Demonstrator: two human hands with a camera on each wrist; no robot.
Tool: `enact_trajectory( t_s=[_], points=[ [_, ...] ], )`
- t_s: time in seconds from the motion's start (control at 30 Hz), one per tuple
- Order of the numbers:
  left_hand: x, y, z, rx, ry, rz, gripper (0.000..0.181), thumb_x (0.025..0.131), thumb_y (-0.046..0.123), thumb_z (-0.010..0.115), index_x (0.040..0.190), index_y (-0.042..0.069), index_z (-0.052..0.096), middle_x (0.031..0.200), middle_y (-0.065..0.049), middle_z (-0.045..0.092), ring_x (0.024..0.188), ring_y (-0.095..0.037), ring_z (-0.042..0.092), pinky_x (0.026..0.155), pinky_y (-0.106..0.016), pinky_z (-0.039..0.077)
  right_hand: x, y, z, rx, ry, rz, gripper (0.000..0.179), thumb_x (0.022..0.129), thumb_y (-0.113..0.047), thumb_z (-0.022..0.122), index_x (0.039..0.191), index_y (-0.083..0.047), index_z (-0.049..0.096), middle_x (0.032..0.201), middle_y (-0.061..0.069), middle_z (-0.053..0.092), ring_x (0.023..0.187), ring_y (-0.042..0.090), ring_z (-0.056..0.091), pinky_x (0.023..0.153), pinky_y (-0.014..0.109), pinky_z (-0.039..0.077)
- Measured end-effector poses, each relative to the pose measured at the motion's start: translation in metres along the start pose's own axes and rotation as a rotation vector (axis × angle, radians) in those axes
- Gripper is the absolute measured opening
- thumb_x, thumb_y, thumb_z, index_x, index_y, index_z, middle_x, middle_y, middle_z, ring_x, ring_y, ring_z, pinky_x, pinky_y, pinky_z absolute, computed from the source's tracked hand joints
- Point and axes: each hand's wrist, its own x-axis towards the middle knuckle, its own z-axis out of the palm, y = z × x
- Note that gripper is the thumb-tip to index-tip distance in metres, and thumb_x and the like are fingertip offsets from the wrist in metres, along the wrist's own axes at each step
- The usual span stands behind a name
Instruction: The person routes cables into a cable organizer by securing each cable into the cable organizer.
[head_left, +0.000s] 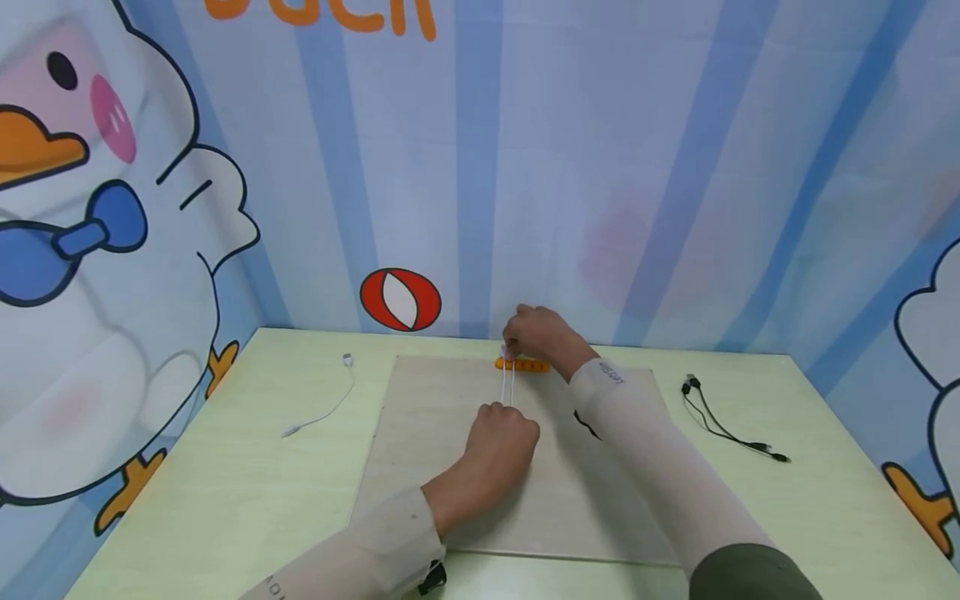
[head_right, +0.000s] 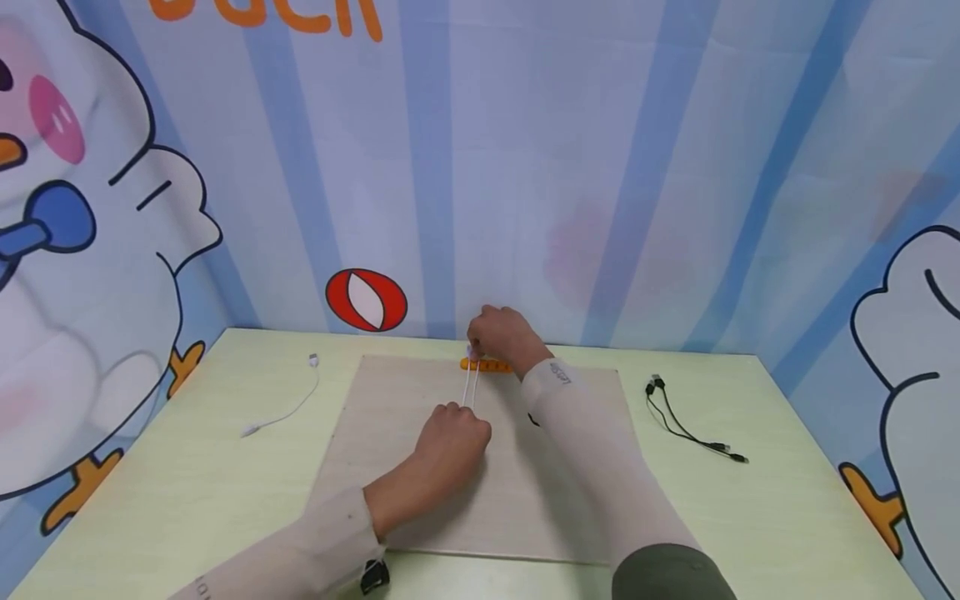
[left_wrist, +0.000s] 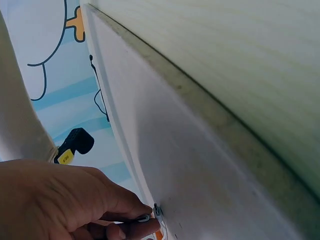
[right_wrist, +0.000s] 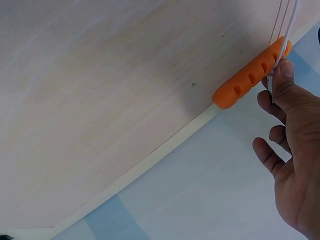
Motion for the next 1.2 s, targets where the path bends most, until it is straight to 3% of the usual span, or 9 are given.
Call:
enact_trajectory(
  t_s=[0.03,0.2,0.27,0.47,0.53,0.87,1.03,1.2],
  points=[
    [0.002,0.000,0.003,0.004,-0.004,0.004,0.017,0.104,0.013,0.077,0.092,0.019,0.087,0.081,-0.002,0.079,0.072,-0.020,0.066,0.075,-0.038,0.059,0.001,0.000,0.000,0.003,-0.006,0.003,0.020,0.108,-0.032,0.078,0.111,-0.016,0.089,0.111,0.001,0.080,0.099,0.021,0.057,0.095,0.039,0.054],
    [0.016,0.000,0.045,0.005,0.025,0.019,0.016,0.103,0.016,0.078,0.092,0.022,0.086,0.081,-0.002,0.078,0.071,-0.021,0.064,0.070,-0.043,0.057,0.005,0.000,-0.002,0.025,-0.056,0.036,0.021,0.109,-0.033,0.076,0.113,-0.016,0.088,0.113,0.002,0.076,0.103,0.022,0.057,0.096,0.040,0.055],
    [0.019,0.000,0.051,0.018,0.035,0.025,0.016,0.103,0.017,0.078,0.091,0.023,0.086,0.081,-0.002,0.078,0.071,-0.021,0.064,0.068,-0.043,0.056,0.006,0.002,-0.003,0.040,-0.073,0.052,0.022,0.109,-0.033,0.076,0.115,-0.016,0.088,0.115,0.003,0.075,0.105,0.022,0.057,0.097,0.040,0.055],
    [0.008,0.008,0.007,0.142,-0.033,0.055,0.018,0.107,0.018,0.075,0.095,0.026,0.088,0.082,0.002,0.077,0.072,-0.015,0.062,0.073,-0.033,0.054,0.009,0.006,-0.004,0.103,-0.096,0.059,0.019,0.108,-0.031,0.078,0.112,-0.016,0.089,0.117,0.003,0.078,0.106,0.022,0.061,0.099,0.041,0.057],
    [0.007,0.011,0.003,0.172,-0.056,0.060,0.019,0.108,0.019,0.074,0.097,0.026,0.088,0.082,0.002,0.076,0.072,-0.015,0.060,0.073,-0.031,0.051,0.010,0.007,-0.003,0.127,-0.093,0.051,0.018,0.107,-0.030,0.079,0.111,-0.016,0.089,0.118,0.003,0.080,0.107,0.022,0.064,0.100,0.040,0.058],
    [0.005,0.030,0.006,0.339,-0.147,0.057,0.020,0.112,0.021,0.068,0.104,0.026,0.085,0.087,0.004,0.073,0.074,-0.013,0.052,0.067,-0.032,0.040,0.003,0.011,0.001,0.360,-0.104,0.098,0.020,0.107,-0.026,0.080,0.112,-0.008,0.087,0.117,0.008,0.083,0.099,0.020,0.071,0.099,0.040,0.061],
    [0.006,0.035,0.006,0.396,-0.161,0.039,0.019,0.113,0.022,0.067,0.103,0.025,0.083,0.085,0.005,0.068,0.074,-0.015,0.048,0.067,-0.035,0.037,0.001,0.008,0.000,0.385,-0.061,0.098,0.021,0.107,-0.026,0.081,0.109,-0.007,0.087,0.113,0.010,0.083,0.096,0.021,0.071,0.095,0.040,0.062],
    [0.008,0.035,0.006,0.425,-0.162,0.053,0.017,0.113,0.023,0.066,0.105,0.024,0.082,0.087,0.004,0.068,0.075,-0.017,0.050,0.070,-0.036,0.042,0.004,0.006,-0.002,0.378,-0.064,0.142,0.023,0.106,-0.028,0.082,0.110,-0.006,0.086,0.116,0.011,0.082,0.100,0.024,0.072,0.097,0.041,0.062]
  ],
)
